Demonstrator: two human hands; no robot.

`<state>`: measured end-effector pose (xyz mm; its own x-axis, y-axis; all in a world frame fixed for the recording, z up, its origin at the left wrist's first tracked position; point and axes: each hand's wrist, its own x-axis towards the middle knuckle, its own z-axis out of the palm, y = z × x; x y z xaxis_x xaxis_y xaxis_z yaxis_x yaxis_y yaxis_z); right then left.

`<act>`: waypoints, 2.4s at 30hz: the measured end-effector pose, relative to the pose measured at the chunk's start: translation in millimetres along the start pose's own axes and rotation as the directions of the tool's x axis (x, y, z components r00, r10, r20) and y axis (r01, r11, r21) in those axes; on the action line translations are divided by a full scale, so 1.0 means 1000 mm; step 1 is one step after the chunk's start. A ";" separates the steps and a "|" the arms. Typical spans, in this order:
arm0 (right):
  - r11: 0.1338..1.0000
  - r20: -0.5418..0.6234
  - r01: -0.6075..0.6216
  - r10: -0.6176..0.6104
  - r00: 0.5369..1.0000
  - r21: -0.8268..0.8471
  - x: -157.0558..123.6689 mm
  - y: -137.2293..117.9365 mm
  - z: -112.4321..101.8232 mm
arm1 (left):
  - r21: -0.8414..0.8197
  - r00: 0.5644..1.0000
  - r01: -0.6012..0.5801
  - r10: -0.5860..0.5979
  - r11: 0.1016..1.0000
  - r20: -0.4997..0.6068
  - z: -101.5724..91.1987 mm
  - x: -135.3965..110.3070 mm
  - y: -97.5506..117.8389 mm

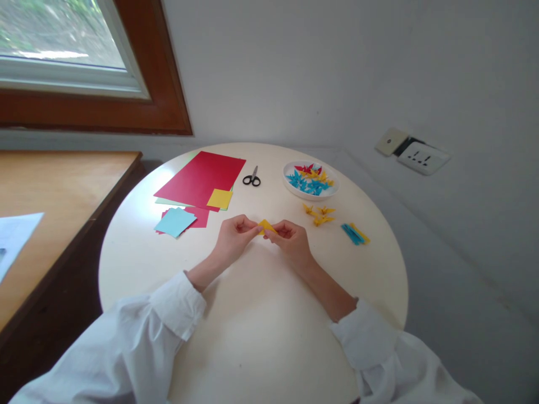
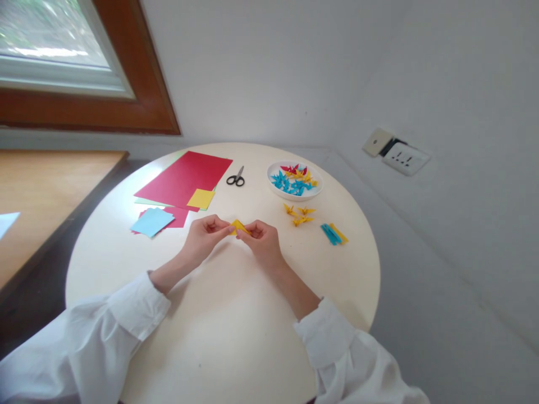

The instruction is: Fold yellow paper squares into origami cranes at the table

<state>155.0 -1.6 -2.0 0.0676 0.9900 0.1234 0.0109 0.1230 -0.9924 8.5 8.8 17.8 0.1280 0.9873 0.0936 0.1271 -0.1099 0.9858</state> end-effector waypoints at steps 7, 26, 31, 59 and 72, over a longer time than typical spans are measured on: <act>0.989 -0.015 -0.024 0.026 1.000 0.146 0.002 0.000 0.003 | 0.017 1.000 -0.013 0.014 1.000 -0.021 -0.001 0.002 -0.004; 1.000 0.033 0.014 -0.014 0.999 -0.008 0.003 0.002 0.001 | -0.037 0.993 0.027 -0.023 0.999 0.119 0.001 0.004 -0.009; 1.000 0.044 0.000 0.002 0.999 -0.030 0.003 0.003 0.001 | 0.016 0.989 0.011 -0.013 1.000 0.149 0.001 0.004 -0.012; 0.966 0.178 0.026 0.020 0.984 -0.256 -0.001 0.001 0.001 | -0.075 0.985 0.024 -0.011 0.997 0.171 0.000 0.003 -0.016; 0.940 0.220 0.061 0.015 0.975 -0.336 -0.001 -0.002 0.000 | -0.152 0.980 0.071 -0.041 0.986 0.195 0.001 0.002 -0.018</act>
<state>154.6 -3.0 -0.5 -0.1529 0.9827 0.1048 0.3491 0.1529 -0.9245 7.9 13.0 0.0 0.3118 0.9498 0.0244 -0.0153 -0.0206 0.9997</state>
